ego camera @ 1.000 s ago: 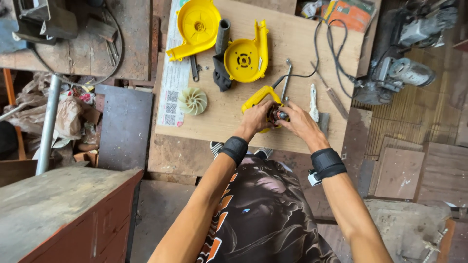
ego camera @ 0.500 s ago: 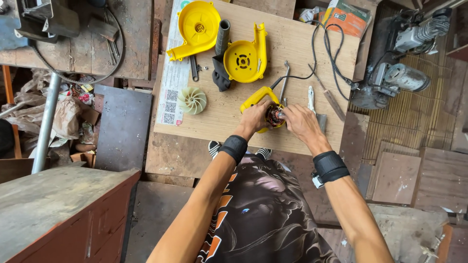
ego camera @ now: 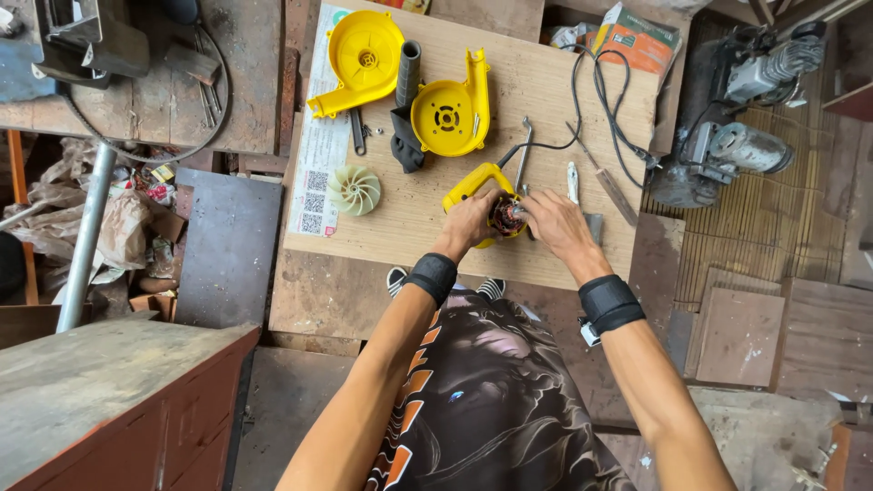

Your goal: The person disassembles a yellow electric blower on a workbench, removing its motor armature and internal components by hand. They handle the armature, carbon brushes, and housing parts, and use a brush to clean debris from the tool's interior.

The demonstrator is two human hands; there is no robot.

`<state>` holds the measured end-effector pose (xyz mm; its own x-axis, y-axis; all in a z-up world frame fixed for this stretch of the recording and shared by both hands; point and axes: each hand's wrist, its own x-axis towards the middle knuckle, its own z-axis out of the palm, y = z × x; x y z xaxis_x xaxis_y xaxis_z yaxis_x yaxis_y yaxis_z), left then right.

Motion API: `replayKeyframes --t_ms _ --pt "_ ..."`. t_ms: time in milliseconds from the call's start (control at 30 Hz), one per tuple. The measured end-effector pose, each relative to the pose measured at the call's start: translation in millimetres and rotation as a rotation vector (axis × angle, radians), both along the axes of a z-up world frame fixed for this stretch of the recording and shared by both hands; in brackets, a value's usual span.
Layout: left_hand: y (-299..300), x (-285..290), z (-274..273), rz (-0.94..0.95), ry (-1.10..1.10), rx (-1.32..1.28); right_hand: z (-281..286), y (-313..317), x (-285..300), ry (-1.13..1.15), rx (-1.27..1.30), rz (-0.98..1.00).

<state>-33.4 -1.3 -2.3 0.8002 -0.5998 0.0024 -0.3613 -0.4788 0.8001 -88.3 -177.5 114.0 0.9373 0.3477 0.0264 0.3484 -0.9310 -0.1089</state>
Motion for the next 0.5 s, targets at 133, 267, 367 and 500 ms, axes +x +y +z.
replayKeyframes --t_ms 133,267,367,500 --pt "3 -6 1 0.014 -0.002 0.007 10 0 -8 0.084 0.110 -0.093" --pt "1 -3 -1 0.011 -0.021 0.016 40 18 -8 0.176 0.230 -0.289" --pt "0 -7 -3 0.006 -0.006 0.057 25 13 -12 0.133 0.232 -0.244" --pt "-2 -6 -7 0.023 -0.032 0.064 -2 5 -8 0.018 0.183 -0.163"
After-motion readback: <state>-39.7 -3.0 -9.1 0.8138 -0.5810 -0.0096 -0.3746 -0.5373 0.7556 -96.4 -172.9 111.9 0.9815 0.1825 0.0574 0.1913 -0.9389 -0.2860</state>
